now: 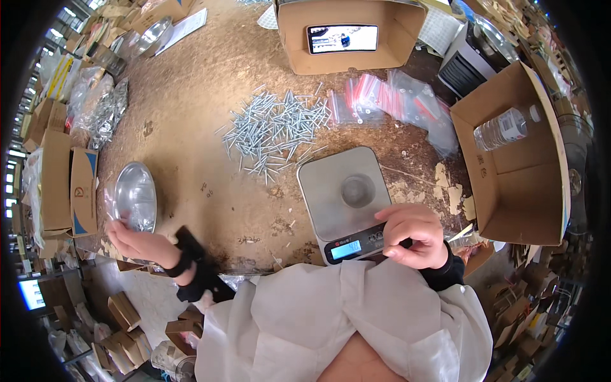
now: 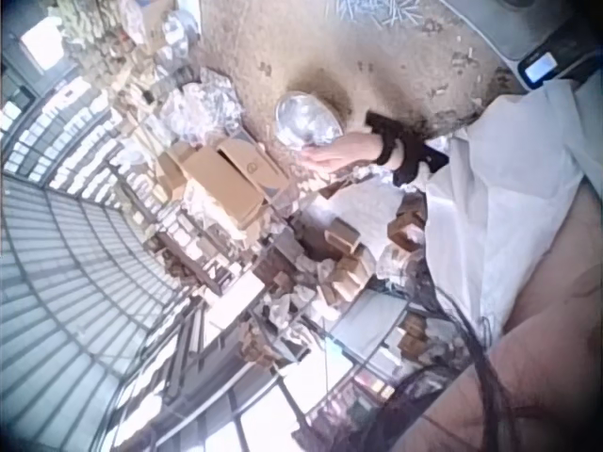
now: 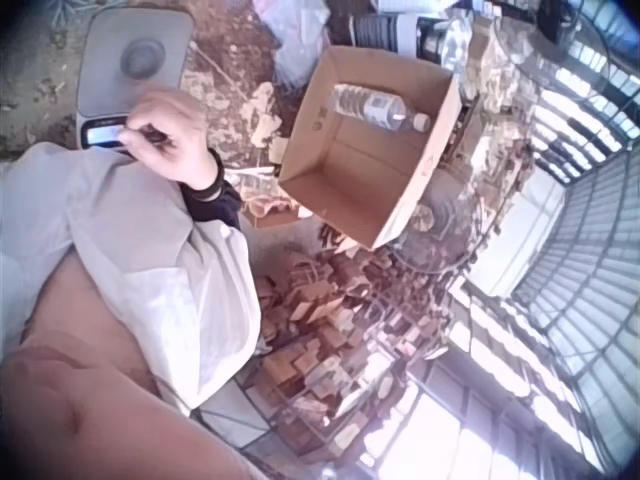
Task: The person repeatedly scoops nails from a pile on a table, places them onto a digital scale, and transfers them into small plastic bags. The person seals each bag and sets it aside, continuing the cycle of weighing and packaging throughout the video.
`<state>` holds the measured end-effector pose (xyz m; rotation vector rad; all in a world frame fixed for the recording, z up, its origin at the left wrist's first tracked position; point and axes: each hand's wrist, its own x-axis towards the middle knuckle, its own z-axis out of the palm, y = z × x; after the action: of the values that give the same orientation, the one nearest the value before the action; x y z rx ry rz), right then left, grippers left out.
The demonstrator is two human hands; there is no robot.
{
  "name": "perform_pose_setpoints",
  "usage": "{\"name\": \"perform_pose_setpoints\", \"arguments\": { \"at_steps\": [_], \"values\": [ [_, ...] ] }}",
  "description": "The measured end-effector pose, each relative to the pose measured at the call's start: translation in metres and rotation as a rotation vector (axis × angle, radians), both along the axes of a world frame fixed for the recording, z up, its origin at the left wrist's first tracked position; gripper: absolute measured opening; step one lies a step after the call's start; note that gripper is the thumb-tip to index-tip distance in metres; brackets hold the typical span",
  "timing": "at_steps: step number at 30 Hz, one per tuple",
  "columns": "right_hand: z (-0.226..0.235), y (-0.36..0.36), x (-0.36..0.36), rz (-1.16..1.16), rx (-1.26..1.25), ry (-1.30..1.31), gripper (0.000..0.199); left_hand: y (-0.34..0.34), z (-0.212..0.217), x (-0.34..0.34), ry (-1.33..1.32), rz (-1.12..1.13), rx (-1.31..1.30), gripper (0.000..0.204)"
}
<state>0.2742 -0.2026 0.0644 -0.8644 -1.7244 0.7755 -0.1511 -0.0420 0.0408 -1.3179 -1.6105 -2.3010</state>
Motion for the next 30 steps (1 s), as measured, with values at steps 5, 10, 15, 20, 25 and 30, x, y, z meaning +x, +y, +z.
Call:
{"name": "perform_pose_setpoints", "arguments": {
  "at_steps": [5, 10, 15, 20, 25, 30],
  "values": [
    [-0.002, 0.004, 0.006, -0.099, 0.046, -0.117, 0.015, 0.014, -0.032, -0.114, 0.734, 0.067, -0.689, 0.025],
    [-0.003, 0.008, 0.012, -0.211, 0.031, -0.217, 0.014, 0.015, -0.004, -0.071, 0.754, -0.159, -0.664, 0.023],
    [-0.003, 0.018, 0.007, -0.363, -0.016, -0.399, 0.026, 0.041, 0.006, 0.067, 0.605, -0.71, -0.614, 0.015],
    [0.002, 0.027, 0.005, -0.25, -0.059, -0.557, 0.061, 0.074, -0.01, 0.186, 1.06, -1.143, -0.35, 0.046],
    [-0.006, 0.028, 0.003, -0.21, -0.09, -0.555, 0.071, 0.095, -0.025, 0.224, 1.35, -0.901, -0.642, 0.069],
    [-0.009, 0.032, 0.005, -0.201, -0.087, -0.533, 0.071, 0.097, -0.032, 0.228, 1.341, -0.912, -0.694, 0.052]
  ]
}}
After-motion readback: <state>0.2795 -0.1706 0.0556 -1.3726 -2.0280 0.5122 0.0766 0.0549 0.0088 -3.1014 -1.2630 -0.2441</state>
